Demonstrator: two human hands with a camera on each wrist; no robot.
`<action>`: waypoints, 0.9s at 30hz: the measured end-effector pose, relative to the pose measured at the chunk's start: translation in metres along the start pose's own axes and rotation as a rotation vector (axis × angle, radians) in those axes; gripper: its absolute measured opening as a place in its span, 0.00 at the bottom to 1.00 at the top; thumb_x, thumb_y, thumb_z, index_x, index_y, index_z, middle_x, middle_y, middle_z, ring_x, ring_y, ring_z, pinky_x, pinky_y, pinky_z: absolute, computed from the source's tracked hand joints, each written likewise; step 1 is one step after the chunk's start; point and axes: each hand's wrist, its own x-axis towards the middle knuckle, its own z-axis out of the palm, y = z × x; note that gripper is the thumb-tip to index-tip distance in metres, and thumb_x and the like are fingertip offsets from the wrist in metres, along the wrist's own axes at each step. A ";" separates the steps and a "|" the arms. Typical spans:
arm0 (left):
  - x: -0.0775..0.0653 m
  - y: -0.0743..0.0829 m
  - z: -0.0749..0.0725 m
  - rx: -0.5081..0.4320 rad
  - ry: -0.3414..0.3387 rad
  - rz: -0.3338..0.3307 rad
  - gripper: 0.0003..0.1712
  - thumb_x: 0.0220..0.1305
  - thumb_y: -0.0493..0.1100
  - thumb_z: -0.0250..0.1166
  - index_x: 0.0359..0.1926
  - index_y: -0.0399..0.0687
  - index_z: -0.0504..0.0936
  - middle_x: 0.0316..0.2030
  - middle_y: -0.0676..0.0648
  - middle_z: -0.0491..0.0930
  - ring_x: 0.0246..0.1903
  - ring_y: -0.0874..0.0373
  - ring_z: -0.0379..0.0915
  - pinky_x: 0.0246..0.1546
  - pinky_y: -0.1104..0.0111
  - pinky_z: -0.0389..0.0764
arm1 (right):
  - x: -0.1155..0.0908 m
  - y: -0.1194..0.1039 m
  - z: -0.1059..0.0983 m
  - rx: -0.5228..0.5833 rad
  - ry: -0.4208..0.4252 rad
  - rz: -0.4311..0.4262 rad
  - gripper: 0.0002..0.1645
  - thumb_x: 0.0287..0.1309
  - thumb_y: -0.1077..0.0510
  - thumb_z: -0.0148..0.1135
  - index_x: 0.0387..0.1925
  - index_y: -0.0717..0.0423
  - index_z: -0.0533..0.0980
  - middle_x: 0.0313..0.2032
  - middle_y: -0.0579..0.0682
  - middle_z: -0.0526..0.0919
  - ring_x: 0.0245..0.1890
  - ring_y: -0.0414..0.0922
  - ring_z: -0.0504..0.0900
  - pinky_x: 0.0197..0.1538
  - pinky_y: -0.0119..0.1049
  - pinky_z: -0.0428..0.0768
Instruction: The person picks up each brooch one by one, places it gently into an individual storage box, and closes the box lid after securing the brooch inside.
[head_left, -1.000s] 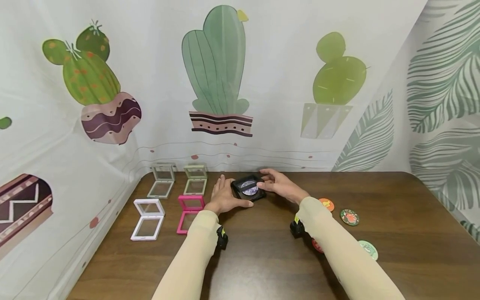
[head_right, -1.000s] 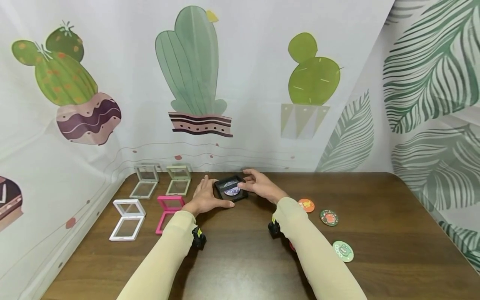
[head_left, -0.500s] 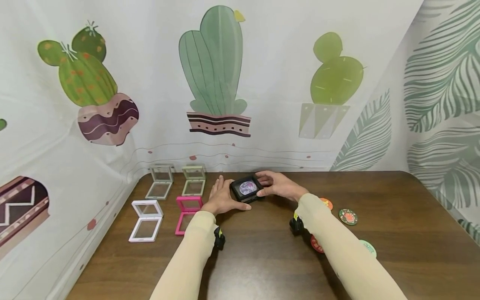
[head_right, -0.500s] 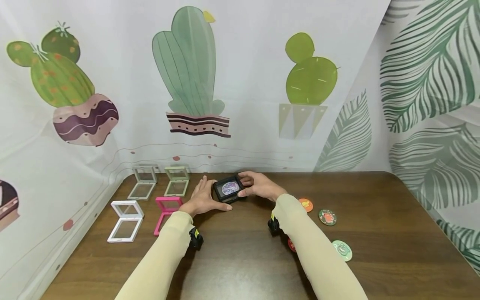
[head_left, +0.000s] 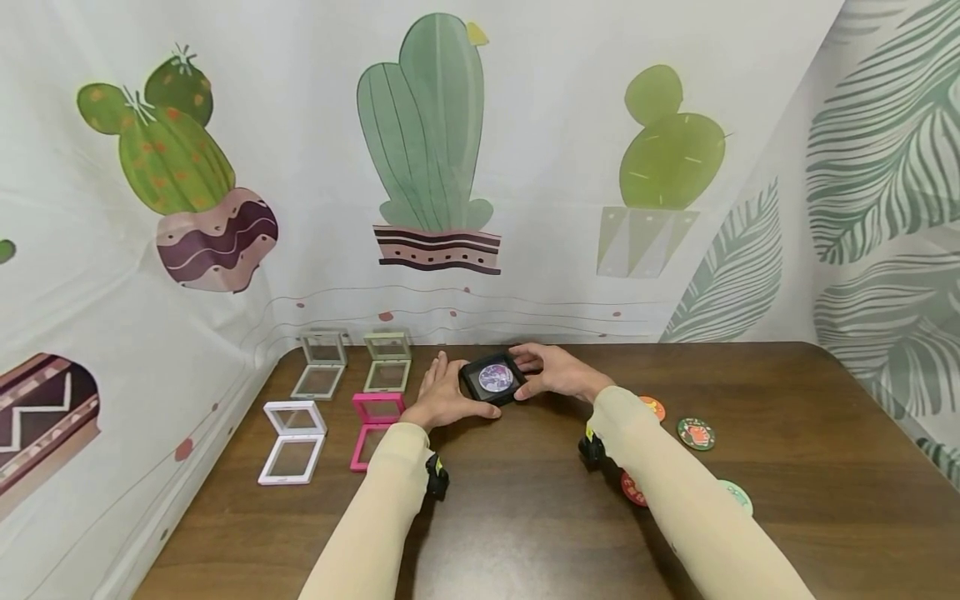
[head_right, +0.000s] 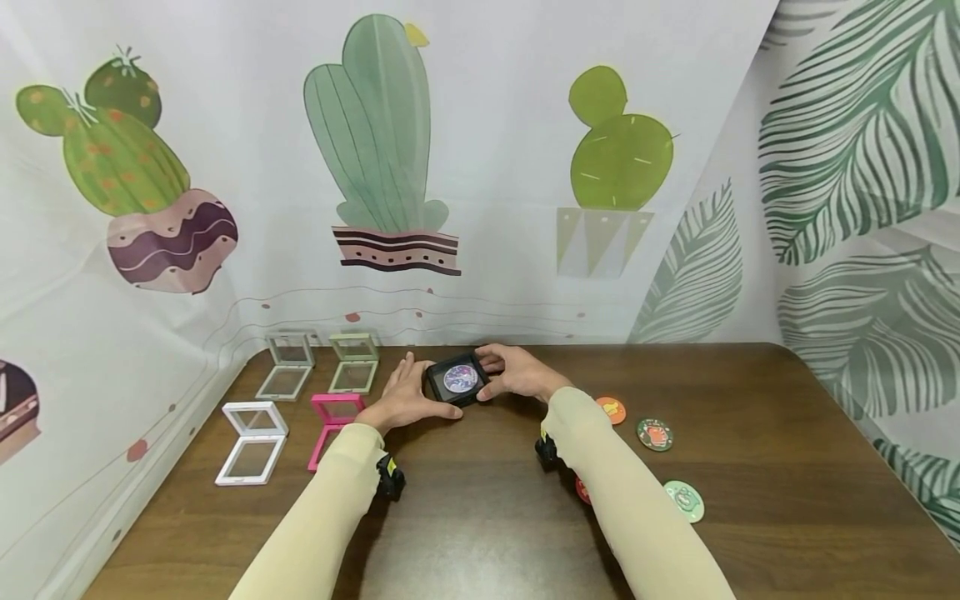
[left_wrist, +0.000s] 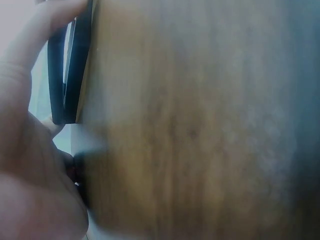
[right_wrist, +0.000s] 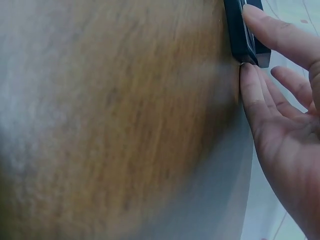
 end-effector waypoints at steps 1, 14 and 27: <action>0.000 0.000 0.000 0.003 0.000 -0.001 0.64 0.41 0.67 0.82 0.75 0.45 0.65 0.83 0.31 0.37 0.83 0.39 0.27 0.80 0.47 0.34 | 0.000 0.000 0.000 -0.004 -0.001 0.001 0.53 0.52 0.66 0.82 0.77 0.63 0.66 0.67 0.64 0.76 0.68 0.59 0.76 0.69 0.50 0.75; -0.003 0.004 -0.004 -0.003 -0.016 -0.017 0.60 0.45 0.63 0.81 0.75 0.45 0.66 0.84 0.33 0.36 0.83 0.38 0.27 0.80 0.47 0.34 | 0.009 -0.011 -0.003 -0.130 -0.079 0.022 0.60 0.50 0.66 0.83 0.80 0.61 0.61 0.66 0.63 0.74 0.65 0.57 0.76 0.70 0.50 0.74; -0.011 0.010 -0.006 -0.037 0.024 0.008 0.58 0.42 0.61 0.82 0.72 0.43 0.70 0.83 0.29 0.40 0.82 0.35 0.32 0.79 0.41 0.39 | 0.020 -0.027 -0.008 -0.245 -0.182 0.115 0.65 0.46 0.65 0.85 0.82 0.58 0.58 0.66 0.64 0.72 0.64 0.56 0.76 0.68 0.49 0.75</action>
